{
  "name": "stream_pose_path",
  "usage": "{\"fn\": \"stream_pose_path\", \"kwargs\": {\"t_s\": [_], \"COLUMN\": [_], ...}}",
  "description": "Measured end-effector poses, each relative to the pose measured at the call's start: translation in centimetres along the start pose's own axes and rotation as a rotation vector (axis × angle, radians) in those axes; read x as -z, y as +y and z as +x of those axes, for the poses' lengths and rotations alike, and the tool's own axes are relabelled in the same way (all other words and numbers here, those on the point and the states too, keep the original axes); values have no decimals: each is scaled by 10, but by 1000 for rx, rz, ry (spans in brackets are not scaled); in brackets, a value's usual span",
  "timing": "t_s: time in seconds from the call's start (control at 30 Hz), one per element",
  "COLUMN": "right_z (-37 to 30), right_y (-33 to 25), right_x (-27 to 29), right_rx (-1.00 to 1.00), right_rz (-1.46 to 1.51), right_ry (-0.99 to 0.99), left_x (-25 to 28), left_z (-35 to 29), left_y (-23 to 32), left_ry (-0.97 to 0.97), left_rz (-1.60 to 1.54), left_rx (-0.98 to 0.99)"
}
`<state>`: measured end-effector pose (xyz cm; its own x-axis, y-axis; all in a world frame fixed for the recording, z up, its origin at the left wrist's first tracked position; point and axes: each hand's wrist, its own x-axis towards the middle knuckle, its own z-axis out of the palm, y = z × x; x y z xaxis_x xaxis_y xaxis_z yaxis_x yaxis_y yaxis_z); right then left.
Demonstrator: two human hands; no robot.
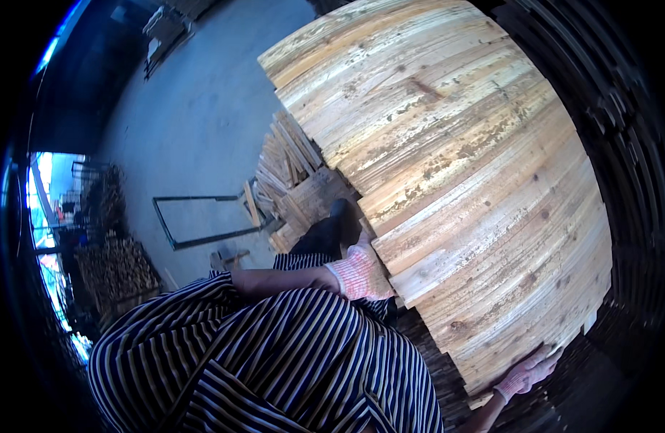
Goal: The person picks up wooden planks from a pile on the floor and stacks them onto a growing pile on a metal rack. The person wears pink gloves and handles the planks one by one or in small groups, arranging them neatly on the rack.
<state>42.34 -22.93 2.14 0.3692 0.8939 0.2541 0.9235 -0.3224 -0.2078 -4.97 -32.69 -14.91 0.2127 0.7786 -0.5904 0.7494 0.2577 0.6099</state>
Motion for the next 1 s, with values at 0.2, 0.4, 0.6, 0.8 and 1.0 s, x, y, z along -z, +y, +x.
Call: {"fn": "stream_pose_path", "kwargs": {"t_s": [0.2,0.4,0.6,0.8,1.0], "right_z": [2,-17,-50,-96,-182], "right_y": [5,-46,-93,-173,-324], "right_x": [-10,-10,-54,-100,-178], "right_rx": [-84,44,244,300,243], "right_rz": [-19,19,256,549,870], "right_ry": [-44,-90,-204,-542,-1100], "left_x": [-22,-35,-42,-45,-9], "left_z": [26,34,50,105,99], "left_y": [24,31,28,12,12], "left_ry": [-41,-59,-70,178,106], "left_rz": [244,371,469,750,542], "left_rx": [30,78,131,353,131]}}
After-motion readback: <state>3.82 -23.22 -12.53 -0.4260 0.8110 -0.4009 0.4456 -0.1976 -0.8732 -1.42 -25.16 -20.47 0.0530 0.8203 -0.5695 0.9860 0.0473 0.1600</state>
